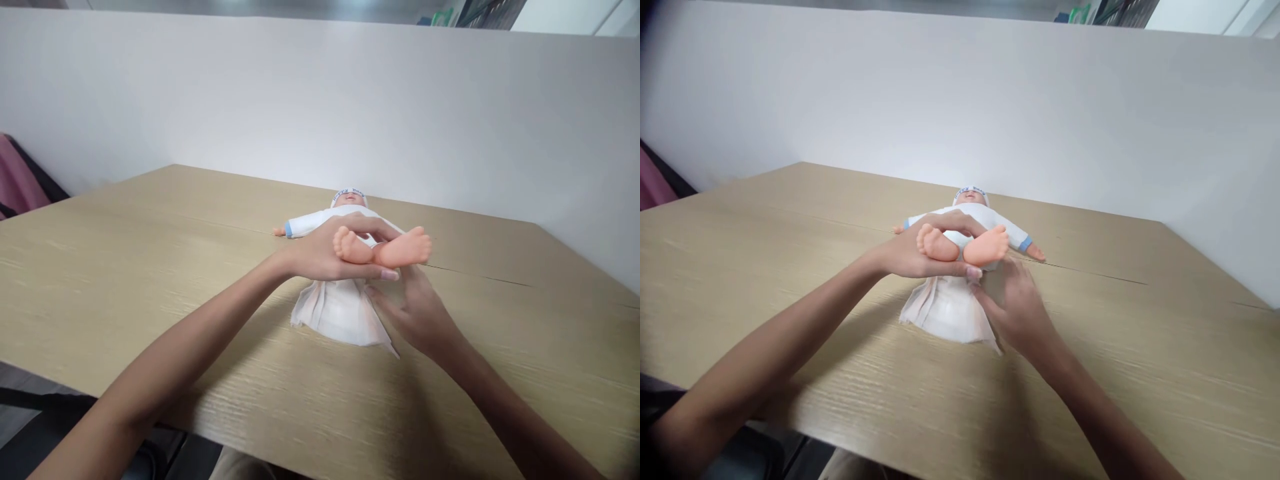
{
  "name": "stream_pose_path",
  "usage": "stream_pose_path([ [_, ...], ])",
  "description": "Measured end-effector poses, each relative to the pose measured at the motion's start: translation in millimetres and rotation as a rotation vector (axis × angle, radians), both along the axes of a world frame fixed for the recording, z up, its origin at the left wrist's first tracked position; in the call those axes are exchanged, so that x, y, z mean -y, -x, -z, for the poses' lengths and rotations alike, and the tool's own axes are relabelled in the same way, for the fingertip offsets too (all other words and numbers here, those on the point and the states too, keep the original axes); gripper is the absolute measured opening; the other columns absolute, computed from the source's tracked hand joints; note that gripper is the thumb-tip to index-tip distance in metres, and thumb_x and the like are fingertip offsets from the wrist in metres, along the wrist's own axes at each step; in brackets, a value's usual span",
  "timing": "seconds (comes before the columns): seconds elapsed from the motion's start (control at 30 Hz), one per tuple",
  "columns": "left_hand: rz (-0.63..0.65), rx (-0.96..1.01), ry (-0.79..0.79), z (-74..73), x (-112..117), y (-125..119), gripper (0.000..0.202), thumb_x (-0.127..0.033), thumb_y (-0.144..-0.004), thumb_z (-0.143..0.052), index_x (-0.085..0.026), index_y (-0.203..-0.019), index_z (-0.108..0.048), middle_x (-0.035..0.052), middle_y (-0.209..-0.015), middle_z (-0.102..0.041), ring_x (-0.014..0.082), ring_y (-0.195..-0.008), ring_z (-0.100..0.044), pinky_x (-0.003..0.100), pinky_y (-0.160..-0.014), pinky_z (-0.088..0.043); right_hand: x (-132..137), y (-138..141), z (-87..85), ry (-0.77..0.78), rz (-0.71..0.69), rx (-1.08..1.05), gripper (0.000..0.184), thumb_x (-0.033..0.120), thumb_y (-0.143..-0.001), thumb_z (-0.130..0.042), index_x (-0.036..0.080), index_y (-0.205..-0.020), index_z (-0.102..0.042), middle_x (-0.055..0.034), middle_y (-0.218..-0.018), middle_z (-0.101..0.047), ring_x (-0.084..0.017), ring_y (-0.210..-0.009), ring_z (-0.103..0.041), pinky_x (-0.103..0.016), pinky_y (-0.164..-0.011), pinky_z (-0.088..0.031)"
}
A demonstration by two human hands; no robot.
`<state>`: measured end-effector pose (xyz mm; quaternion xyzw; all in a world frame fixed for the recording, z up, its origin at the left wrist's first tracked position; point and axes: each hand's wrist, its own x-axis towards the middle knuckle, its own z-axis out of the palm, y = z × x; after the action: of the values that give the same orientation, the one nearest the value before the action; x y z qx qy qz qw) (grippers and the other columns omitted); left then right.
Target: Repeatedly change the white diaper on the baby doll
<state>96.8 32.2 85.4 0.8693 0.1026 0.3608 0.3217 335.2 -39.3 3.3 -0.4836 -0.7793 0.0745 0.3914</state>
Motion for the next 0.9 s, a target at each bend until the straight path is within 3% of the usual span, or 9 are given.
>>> stream_pose_path([
  [0.1, 0.015, 0.015, 0.016, 10.7, 8, 0, 0.038, -0.038, -0.088, -0.093, -0.025, -0.122, -0.081, 0.0072, -0.124, -0.082, 0.0253, -0.118, -0.075, 0.042, -0.107, -0.058, 4, 16, -7.6, -0.105, -0.021, -0.113, 0.05, 0.041, -0.102, -0.074, 0.03, -0.148, -0.061, -0.013, -0.151, -0.067, -0.041, -0.145, -0.061, -0.067, -0.122, -0.051],
  [0.2, 0.044, 0.031, 0.011, 16.1, 14, 7, 0.046, -0.037, -0.089, -0.092, -0.026, -0.131, -0.077, 0.0093, -0.133, -0.079, 0.0267, -0.127, -0.072, 0.045, -0.113, -0.058, 0, 20, -8.2, -0.091, -0.111, -0.152, 0.044, 0.036, -0.102, -0.071, 0.03, -0.146, -0.065, -0.0109, -0.141, -0.074, -0.038, -0.134, -0.069, -0.063, -0.114, -0.058],
  [0.27, 0.035, 0.002, -0.035, 17.8, 15, 19, 0.051, -0.038, -0.091, -0.09, -0.026, -0.137, -0.073, 0.0115, -0.137, -0.077, 0.0287, -0.132, -0.07, 0.048, -0.115, -0.057, -1, 12, -6.7, -0.071, -0.144, -0.15, 0.046, 0.033, -0.101, -0.071, 0.03, -0.147, -0.066, -0.0097, -0.132, -0.079, -0.036, -0.126, -0.074, -0.059, -0.107, -0.064],
  [0.37, -0.017, -0.142, -0.202, 24.9, 12, 47, 0.044, -0.038, -0.094, -0.086, -0.026, -0.135, -0.074, 0.0129, -0.134, -0.077, 0.0302, -0.127, -0.071, 0.052, -0.116, -0.056, 0, -12, -6.2, -0.076, -0.243, -0.037, 0.051, 0.028, -0.1, -0.067, 0.029, -0.151, -0.065, -0.0095, -0.144, -0.076, -0.035, -0.134, -0.071, -0.055, -0.114, -0.061],
  [0.43, -0.015, -0.247, -0.291, 36.8, 9, 68, 0.035, -0.035, -0.097, -0.083, -0.026, -0.13, -0.076, 0.0133, -0.131, -0.078, 0.031, -0.125, -0.072, 0.053, -0.115, -0.056, 3, -29, -5.7, -0.082, -0.335, 0.073, 0.045, 0.025, -0.099, -0.062, 0.03, -0.143, -0.072, -0.0077, -0.147, -0.074, -0.034, -0.139, -0.069, -0.055, -0.121, -0.054],
  [0.53, 0.026, -0.328, -0.32, 64.8, 7, 95, 0.038, -0.027, -0.096, -0.08, -0.024, -0.133, -0.074, 0.0164, -0.141, -0.075, 0.0346, -0.138, -0.069, 0.054, -0.118, -0.057, 6, -45, 2.6, -0.167, -0.416, 0.246, 0.042, 0.02, -0.098, -0.054, 0.03, -0.131, -0.077, -0.008, -0.142, -0.076, -0.032, -0.139, -0.069, -0.059, -0.125, -0.047],
  [0.7, 0.01, -0.334, -0.285, 107.4, 10, 110, 0.055, -0.012, -0.094, -0.073, -0.023, -0.148, -0.067, 0.0205, -0.157, -0.067, 0.0377, -0.156, -0.056, 0.06, -0.122, -0.056, 8, -48, 30.0, -0.245, -0.378, 0.418, 0.044, 0.009, -0.098, -0.049, 0.027, -0.127, -0.076, -0.0106, -0.142, -0.076, -0.029, -0.144, -0.067, -0.058, -0.127, -0.047],
  [0.8, 0.004, -0.339, -0.276, 115.7, 12, 108, 0.056, -0.006, -0.094, -0.069, -0.024, -0.147, -0.068, 0.0195, -0.157, -0.067, 0.0357, -0.159, -0.054, 0.062, -0.125, -0.052, 9, -49, 37.8, -0.23, -0.359, 0.471, 0.046, 0.006, -0.099, -0.049, 0.027, -0.128, -0.077, -0.0115, -0.144, -0.076, -0.03, -0.147, -0.065, -0.06, -0.126, -0.049],
  [0.9, -0.003, -0.348, -0.256, 114.8, 13, 106, 0.062, 0.0, -0.09, -0.069, -0.026, -0.146, -0.069, 0.0173, -0.159, -0.067, 0.0343, -0.159, -0.054, 0.061, -0.127, -0.051, 10, -51, 37.0, -0.188, -0.355, 0.485, 0.05, 0.004, -0.098, -0.051, 0.03, -0.132, -0.077, -0.0097, -0.147, -0.075, -0.029, -0.149, -0.064, -0.061, -0.126, -0.049],
])
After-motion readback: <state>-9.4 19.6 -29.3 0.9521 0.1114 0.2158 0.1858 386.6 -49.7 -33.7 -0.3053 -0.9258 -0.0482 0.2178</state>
